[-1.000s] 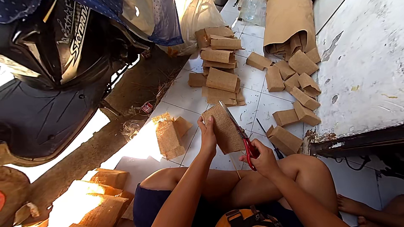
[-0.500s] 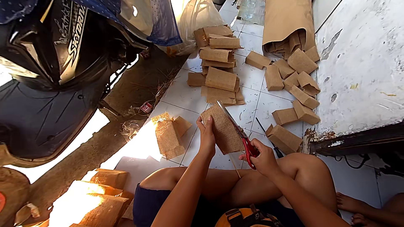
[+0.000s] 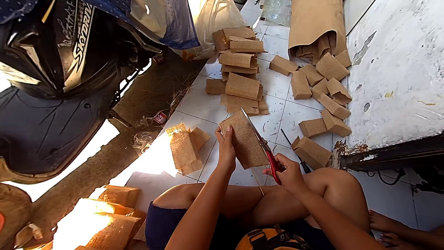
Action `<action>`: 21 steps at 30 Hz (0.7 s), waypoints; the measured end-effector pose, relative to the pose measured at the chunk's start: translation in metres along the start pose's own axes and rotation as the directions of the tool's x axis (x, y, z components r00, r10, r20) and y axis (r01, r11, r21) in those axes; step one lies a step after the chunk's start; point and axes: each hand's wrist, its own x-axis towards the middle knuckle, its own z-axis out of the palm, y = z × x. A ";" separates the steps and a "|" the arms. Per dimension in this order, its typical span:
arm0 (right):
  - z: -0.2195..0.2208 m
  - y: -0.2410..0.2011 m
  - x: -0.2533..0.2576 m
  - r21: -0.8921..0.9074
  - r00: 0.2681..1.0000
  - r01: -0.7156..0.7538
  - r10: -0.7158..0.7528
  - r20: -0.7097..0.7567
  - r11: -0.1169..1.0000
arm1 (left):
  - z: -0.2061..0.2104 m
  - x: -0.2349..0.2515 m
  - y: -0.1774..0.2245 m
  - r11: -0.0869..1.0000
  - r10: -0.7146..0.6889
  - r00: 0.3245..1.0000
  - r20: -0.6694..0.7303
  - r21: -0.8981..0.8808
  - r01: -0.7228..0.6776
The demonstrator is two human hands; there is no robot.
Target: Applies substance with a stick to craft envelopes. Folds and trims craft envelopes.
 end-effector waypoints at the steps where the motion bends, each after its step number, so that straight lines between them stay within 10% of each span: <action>1: 0.000 0.000 0.000 0.017 1.000 0.014 -0.014 -0.003 1.000 | 0.000 0.000 0.001 1.000 0.000 1.000 0.007 0.006 0.000; 10: -0.014 0.004 0.013 0.483 0.961 -0.276 0.227 0.158 0.831 | -0.012 0.004 0.011 0.989 0.069 0.983 0.168 0.119 -0.089; 21: -0.100 0.023 0.025 0.251 0.958 -0.196 0.131 0.254 0.948 | -0.028 0.010 0.030 0.943 0.213 0.944 0.251 0.200 -0.266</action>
